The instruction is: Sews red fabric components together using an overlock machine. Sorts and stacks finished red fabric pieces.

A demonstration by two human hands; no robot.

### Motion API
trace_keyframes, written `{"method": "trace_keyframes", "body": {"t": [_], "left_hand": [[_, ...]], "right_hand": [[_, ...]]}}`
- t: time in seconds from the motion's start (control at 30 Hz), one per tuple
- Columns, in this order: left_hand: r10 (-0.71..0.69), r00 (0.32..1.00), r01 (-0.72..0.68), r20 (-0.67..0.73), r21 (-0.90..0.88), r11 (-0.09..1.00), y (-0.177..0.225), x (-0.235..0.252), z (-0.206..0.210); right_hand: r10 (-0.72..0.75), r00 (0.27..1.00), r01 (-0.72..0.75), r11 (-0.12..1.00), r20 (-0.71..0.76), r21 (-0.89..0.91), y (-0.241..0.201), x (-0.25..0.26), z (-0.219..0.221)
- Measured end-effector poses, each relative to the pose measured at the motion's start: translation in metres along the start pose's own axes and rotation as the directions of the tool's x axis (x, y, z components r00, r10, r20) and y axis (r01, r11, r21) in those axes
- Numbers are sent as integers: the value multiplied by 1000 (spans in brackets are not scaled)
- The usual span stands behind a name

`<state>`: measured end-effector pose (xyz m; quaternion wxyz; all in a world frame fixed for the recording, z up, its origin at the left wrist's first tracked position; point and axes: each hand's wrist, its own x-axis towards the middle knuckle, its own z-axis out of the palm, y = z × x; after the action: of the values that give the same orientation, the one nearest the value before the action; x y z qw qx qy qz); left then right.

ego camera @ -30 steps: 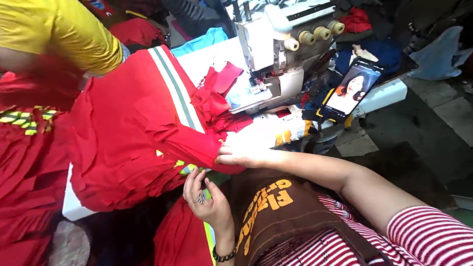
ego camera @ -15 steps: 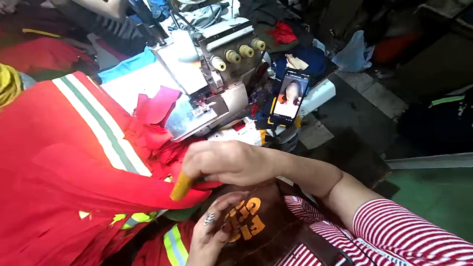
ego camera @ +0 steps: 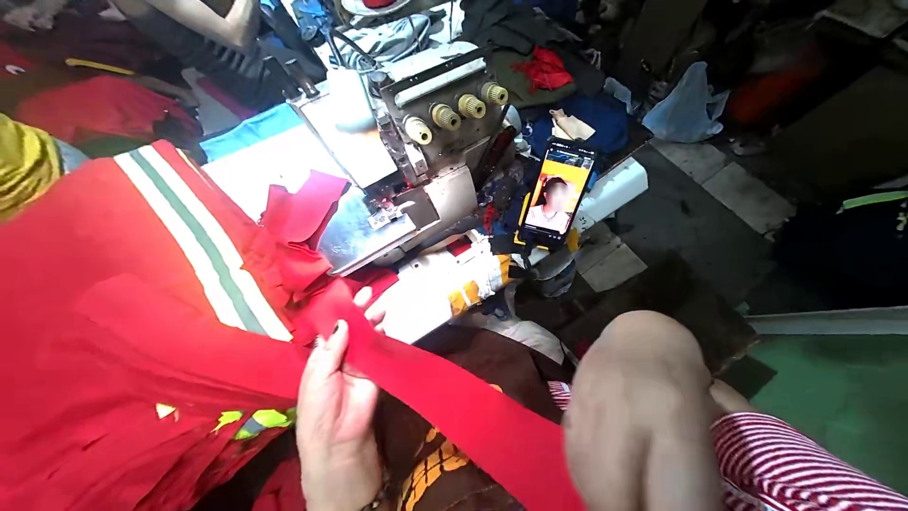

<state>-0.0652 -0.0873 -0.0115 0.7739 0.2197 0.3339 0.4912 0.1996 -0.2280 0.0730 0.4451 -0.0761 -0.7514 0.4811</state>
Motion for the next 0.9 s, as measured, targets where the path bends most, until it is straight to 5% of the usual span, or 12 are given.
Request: {"method": "trace_keyframes", "body": {"t": [0.13, 0.23, 0.3, 0.4, 0.47, 0.6, 0.7, 0.9], "left_hand": [[166, 981, -162, -105, 43, 986, 15, 12, -19], [245, 950, -247, -193, 11, 969, 16, 11, -16], [279, 940, -278, -198, 36, 960, 10, 8, -11], [283, 955, -260, -86, 209, 943, -11, -4, 0], [214, 975, -187, -54, 316, 930, -30, -15, 11], [8, 968, -125, 249, 461, 879, -67, -28, 5], [-74, 882, -217, 466, 539, 814, -80, -24, 2], [-66, 876, -224, 478, 523, 822, -81, -24, 9]], "right_hand": [[-14, 999, 22, 985, -48, 173, -17, -11, -12], [-43, 996, 47, 998, -81, 45, -7, -12, -12], [-18, 994, -4, 981, -111, -195, 9, -10, -15], [70, 966, -218, 734, -247, -643, 40, -15, -33], [59, 891, -414, 513, -451, -752, 57, -34, -46], [-195, 717, -631, 225, -669, -742, 70, -70, -66], [-288, 716, -659, 18, -635, -752, 75, -90, -78], [-227, 732, -678, -161, -642, -717, 93, -109, -91]]}}
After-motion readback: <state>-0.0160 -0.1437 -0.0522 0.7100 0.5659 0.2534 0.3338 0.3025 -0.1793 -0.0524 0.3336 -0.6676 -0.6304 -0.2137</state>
